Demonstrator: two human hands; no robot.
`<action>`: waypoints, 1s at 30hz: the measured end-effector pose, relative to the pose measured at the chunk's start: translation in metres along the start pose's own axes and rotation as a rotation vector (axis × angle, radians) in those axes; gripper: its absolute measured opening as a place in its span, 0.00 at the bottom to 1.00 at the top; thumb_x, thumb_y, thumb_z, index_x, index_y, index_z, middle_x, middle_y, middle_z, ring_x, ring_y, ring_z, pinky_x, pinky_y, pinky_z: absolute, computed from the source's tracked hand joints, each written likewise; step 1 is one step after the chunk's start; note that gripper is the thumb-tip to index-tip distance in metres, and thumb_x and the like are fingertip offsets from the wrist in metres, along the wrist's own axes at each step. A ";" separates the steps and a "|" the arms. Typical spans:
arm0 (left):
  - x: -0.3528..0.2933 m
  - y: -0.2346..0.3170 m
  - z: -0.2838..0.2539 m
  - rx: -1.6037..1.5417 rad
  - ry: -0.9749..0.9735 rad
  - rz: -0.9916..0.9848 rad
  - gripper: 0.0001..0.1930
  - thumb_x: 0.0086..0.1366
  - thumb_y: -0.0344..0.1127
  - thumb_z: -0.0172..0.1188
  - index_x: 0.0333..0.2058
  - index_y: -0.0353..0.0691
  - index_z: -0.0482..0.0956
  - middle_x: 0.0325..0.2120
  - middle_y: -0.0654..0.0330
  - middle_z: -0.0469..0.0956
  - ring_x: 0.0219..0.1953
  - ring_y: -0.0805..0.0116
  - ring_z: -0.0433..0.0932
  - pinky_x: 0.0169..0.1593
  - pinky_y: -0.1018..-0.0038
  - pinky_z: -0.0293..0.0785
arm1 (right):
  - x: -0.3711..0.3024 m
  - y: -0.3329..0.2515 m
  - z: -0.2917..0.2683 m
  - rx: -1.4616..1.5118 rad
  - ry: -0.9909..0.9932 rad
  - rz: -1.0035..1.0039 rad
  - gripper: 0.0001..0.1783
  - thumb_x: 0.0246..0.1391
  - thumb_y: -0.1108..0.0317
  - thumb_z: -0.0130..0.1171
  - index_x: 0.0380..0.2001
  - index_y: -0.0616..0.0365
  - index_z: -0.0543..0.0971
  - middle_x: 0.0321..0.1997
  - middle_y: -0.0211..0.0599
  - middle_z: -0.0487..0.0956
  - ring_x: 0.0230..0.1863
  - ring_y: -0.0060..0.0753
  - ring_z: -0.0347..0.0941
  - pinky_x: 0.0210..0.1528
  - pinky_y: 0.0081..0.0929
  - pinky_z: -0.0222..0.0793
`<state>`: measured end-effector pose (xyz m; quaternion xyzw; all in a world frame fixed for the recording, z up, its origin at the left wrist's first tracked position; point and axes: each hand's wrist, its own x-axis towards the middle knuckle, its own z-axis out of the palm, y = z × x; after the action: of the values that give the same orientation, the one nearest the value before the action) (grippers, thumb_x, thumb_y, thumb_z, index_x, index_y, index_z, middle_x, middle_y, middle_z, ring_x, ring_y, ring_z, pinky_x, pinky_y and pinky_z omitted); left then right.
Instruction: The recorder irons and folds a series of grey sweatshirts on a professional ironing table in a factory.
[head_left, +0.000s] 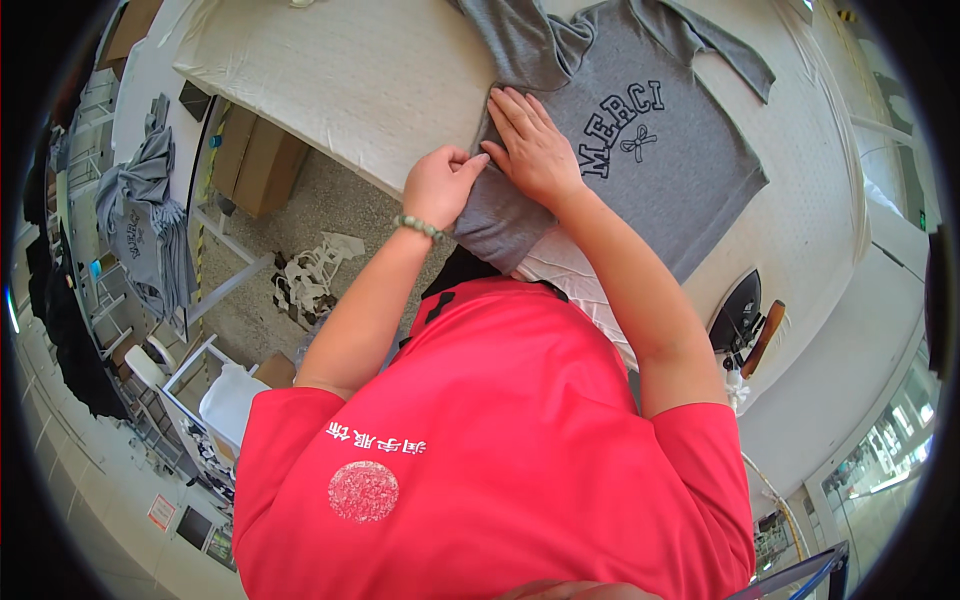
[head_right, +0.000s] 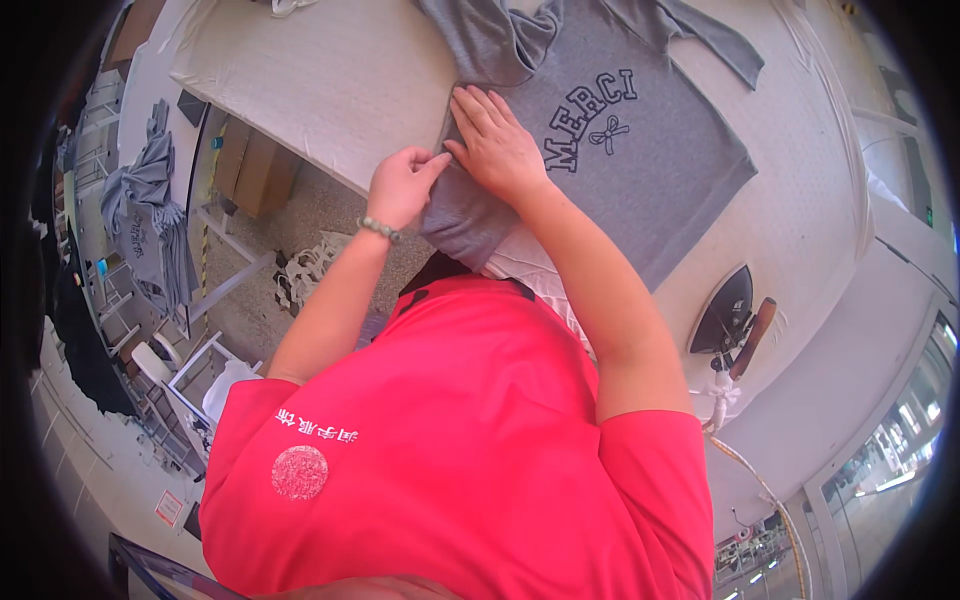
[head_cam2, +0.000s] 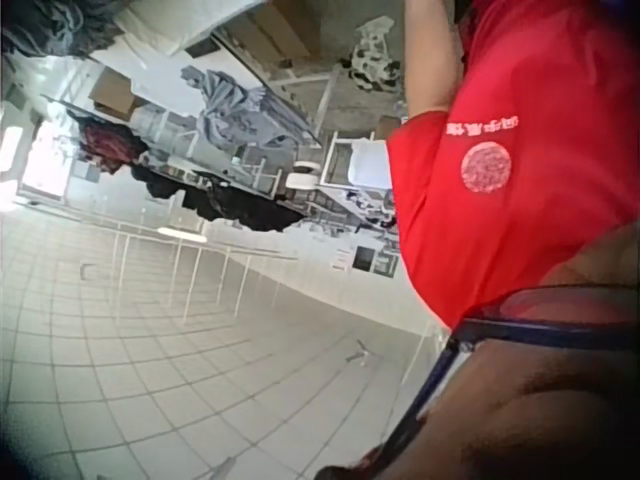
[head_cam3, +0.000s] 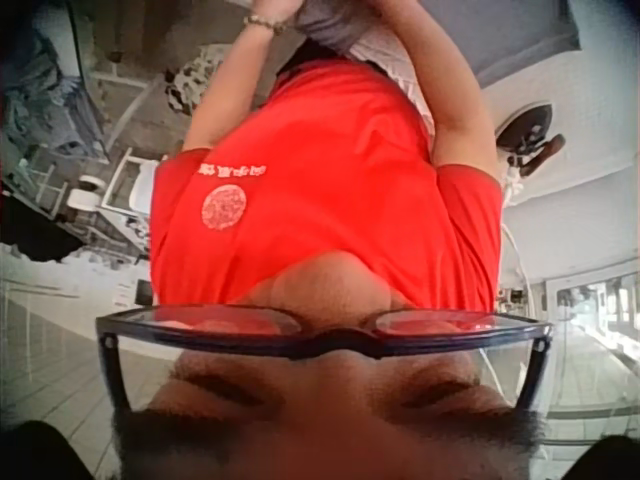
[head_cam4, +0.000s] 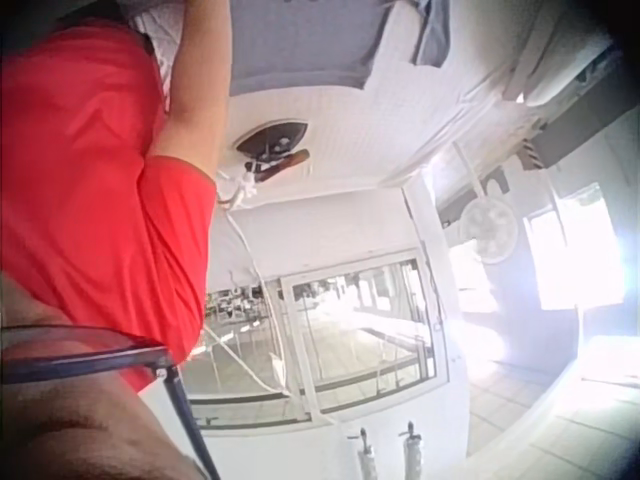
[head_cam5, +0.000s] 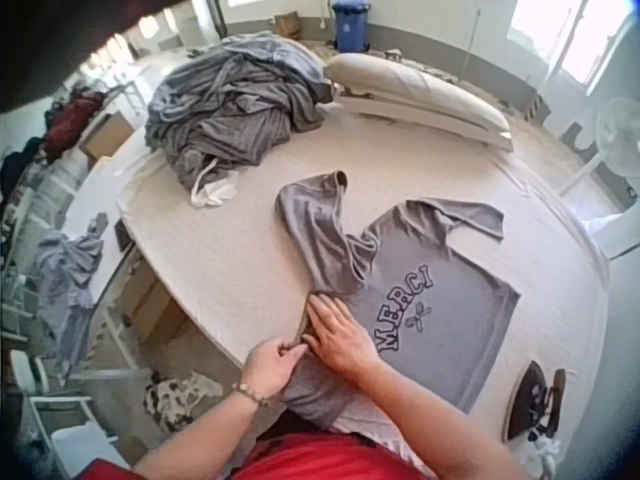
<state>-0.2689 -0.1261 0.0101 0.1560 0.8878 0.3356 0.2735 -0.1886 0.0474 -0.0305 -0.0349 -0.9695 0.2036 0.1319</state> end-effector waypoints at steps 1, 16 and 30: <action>0.005 -0.001 0.002 -0.119 -0.054 -0.046 0.13 0.67 0.40 0.70 0.40 0.35 0.84 0.23 0.63 0.82 0.25 0.73 0.79 0.32 0.73 0.76 | -0.002 0.002 -0.002 -0.012 -0.013 -0.015 0.35 0.65 0.54 0.61 0.69 0.62 0.70 0.77 0.42 0.65 0.78 0.42 0.59 0.80 0.43 0.53; -0.003 -0.002 0.009 -0.841 -0.186 -0.296 0.09 0.69 0.37 0.69 0.35 0.38 0.82 0.21 0.73 0.76 0.17 0.85 0.68 0.22 0.84 0.63 | -0.002 0.000 -0.020 -0.035 -0.111 0.020 0.36 0.68 0.52 0.55 0.73 0.56 0.66 0.79 0.37 0.62 0.81 0.40 0.54 0.81 0.45 0.46; 0.002 -0.006 0.002 0.108 0.000 -0.001 0.14 0.64 0.43 0.70 0.34 0.37 0.82 0.24 0.58 0.83 0.27 0.65 0.83 0.35 0.67 0.77 | -0.026 -0.009 -0.019 -0.042 -0.163 -0.009 0.34 0.67 0.55 0.57 0.73 0.51 0.68 0.79 0.36 0.63 0.81 0.38 0.54 0.81 0.43 0.46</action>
<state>-0.2700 -0.1283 0.0044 0.1702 0.9046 0.2873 0.2648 -0.1581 0.0437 -0.0164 -0.0165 -0.9812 0.1848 0.0529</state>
